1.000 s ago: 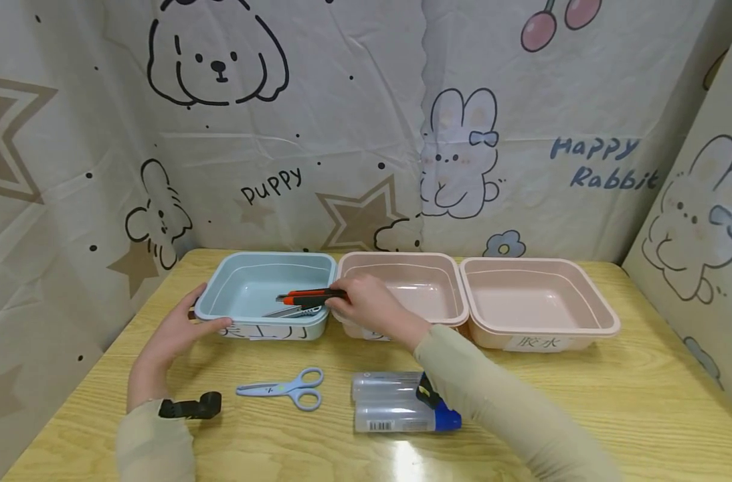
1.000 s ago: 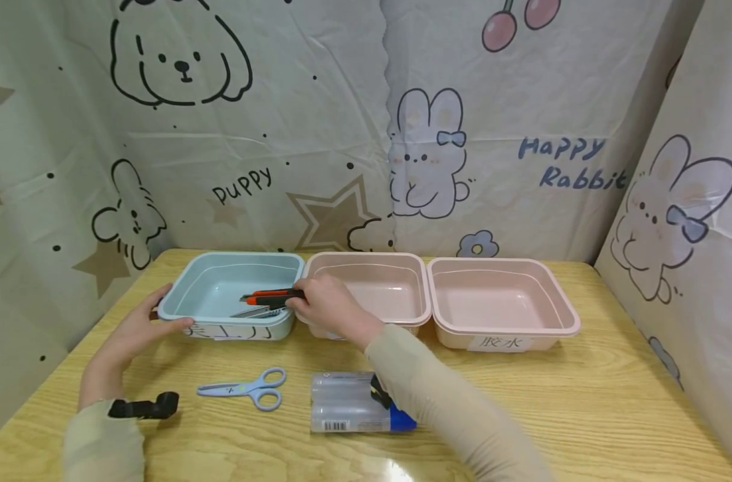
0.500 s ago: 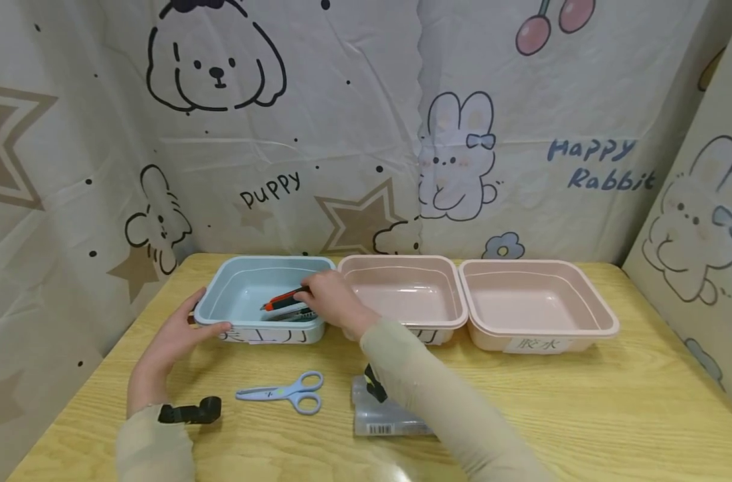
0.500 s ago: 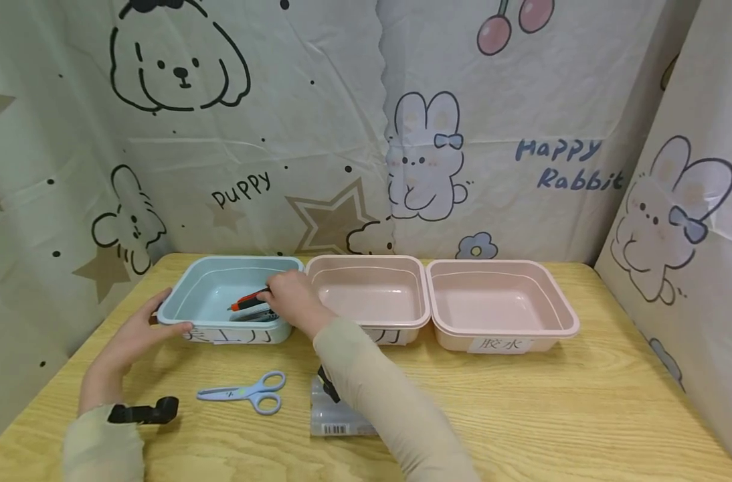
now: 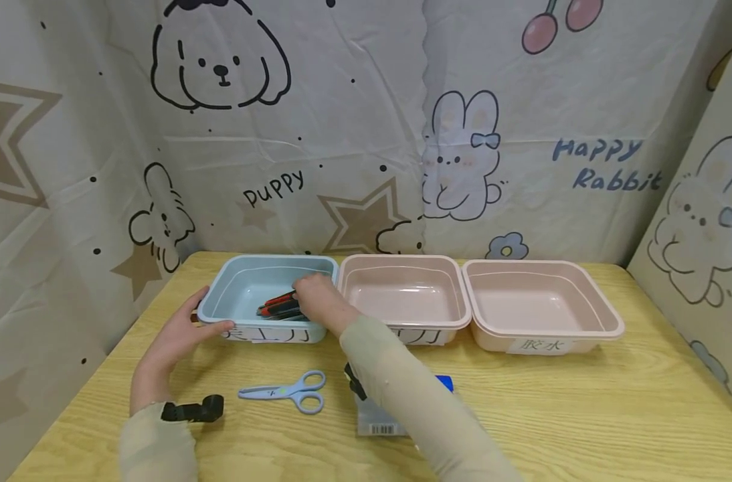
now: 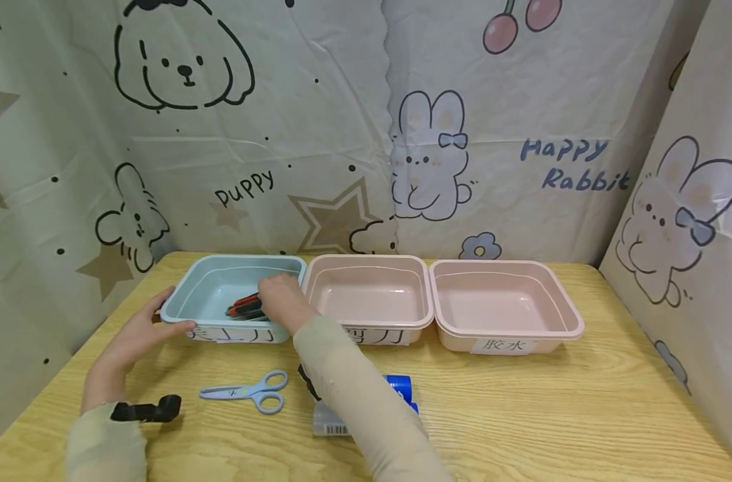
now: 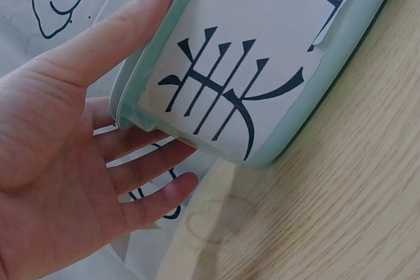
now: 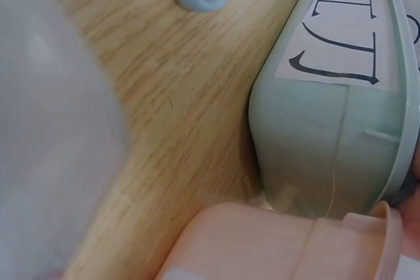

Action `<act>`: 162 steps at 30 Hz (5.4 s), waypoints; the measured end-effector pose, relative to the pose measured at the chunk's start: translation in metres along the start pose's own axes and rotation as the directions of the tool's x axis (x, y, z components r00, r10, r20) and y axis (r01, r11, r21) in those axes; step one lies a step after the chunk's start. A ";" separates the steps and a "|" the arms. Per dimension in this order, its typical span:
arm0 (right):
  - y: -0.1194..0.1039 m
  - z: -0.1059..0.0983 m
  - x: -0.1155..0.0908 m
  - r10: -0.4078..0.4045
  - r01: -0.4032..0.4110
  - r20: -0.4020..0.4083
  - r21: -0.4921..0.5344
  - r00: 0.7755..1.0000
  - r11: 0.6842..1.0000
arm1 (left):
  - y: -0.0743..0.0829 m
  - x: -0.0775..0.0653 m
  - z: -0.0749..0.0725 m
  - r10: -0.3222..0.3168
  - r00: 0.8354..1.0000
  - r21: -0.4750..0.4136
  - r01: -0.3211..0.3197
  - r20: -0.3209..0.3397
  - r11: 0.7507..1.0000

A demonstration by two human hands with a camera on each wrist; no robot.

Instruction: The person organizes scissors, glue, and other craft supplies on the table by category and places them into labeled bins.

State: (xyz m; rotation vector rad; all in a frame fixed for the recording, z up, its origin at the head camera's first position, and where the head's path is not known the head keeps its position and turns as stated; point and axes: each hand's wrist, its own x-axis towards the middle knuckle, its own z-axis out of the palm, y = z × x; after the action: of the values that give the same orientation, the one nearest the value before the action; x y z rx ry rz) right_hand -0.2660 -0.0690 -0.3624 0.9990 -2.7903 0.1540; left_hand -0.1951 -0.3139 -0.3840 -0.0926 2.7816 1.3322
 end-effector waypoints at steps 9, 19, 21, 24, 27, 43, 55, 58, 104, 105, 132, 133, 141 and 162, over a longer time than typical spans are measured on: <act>0.000 -0.011 -0.014 -0.038 0.041 -0.017 0.208 0.999 0.977 | 0.002 0.000 0.000 -0.005 1.000 0.007 0.005 0.005 1.000; -0.013 -0.034 -0.060 -0.195 0.211 -0.098 0.193 0.976 0.958 | 0.001 -0.001 -0.001 -0.002 1.000 -0.002 0.002 0.011 1.000; -0.019 -0.036 -0.067 -0.217 0.220 -0.040 0.144 0.975 0.965 | 0.001 -0.001 -0.001 -0.004 1.000 0.005 0.004 0.011 1.000; -0.026 -0.035 -0.075 -0.241 0.230 0.111 0.099 0.964 0.968 | 0.000 -0.001 -0.001 -0.007 1.000 0.007 0.007 0.012 1.000; -0.032 -0.030 -0.078 -0.245 0.236 0.238 0.068 0.940 0.969 | -0.001 -0.001 -0.001 -0.006 1.000 0.006 0.006 0.009 1.000; -0.040 0.002 -0.076 -0.219 0.217 0.409 0.053 0.886 0.975 | 0.000 0.000 -0.001 0.010 1.000 0.003 -0.010 0.014 1.000; -0.031 -0.002 -0.076 -0.280 0.270 0.379 0.081 0.882 0.960 | 0.001 -0.001 0.001 -0.004 1.000 0.005 0.004 0.013 1.000; -0.028 -0.011 -0.079 -0.284 0.267 0.372 0.098 0.884 0.959 | 0.000 -0.001 0.000 -0.005 1.000 0.007 0.005 0.011 1.000; 0.123 -0.079 -0.111 -0.063 0.037 0.109 0.226 0.992 0.973 | 0.000 -0.002 -0.001 -0.004 1.000 -0.017 0.005 0.027 1.000; 0.126 -0.077 -0.111 -0.051 0.027 0.104 0.222 0.993 0.975 | 0.000 -0.002 0.000 -0.003 1.000 -0.018 0.003 0.026 1.000; 0.151 -0.019 -0.106 0.075 -0.071 -0.011 0.199 0.997 0.977 | -0.002 -0.001 -0.001 -0.002 1.000 -0.011 0.002 0.024 1.000; 0.151 -0.018 -0.106 0.074 -0.069 -0.017 0.200 0.997 0.977 | -0.002 -0.001 -0.001 -0.003 1.000 -0.008 0.004 0.024 1.000; 0.153 -0.013 -0.107 0.082 -0.072 -0.038 0.216 0.996 0.974 | -0.002 0.000 -0.001 -0.013 1.000 -0.009 0.013 0.024 1.000; 0.153 -0.047 -0.153 0.228 -0.195 -0.078 0.300 0.971 0.934 | 0.017 -0.006 -0.005 0.099 0.994 0.176 -0.088 -0.054 0.980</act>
State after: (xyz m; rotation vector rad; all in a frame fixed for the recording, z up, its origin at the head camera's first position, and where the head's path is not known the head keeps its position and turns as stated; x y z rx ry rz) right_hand -0.2410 0.1512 -0.3528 0.7118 -2.8162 0.6464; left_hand -0.1905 -0.3068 -0.3673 0.0044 2.9748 1.1160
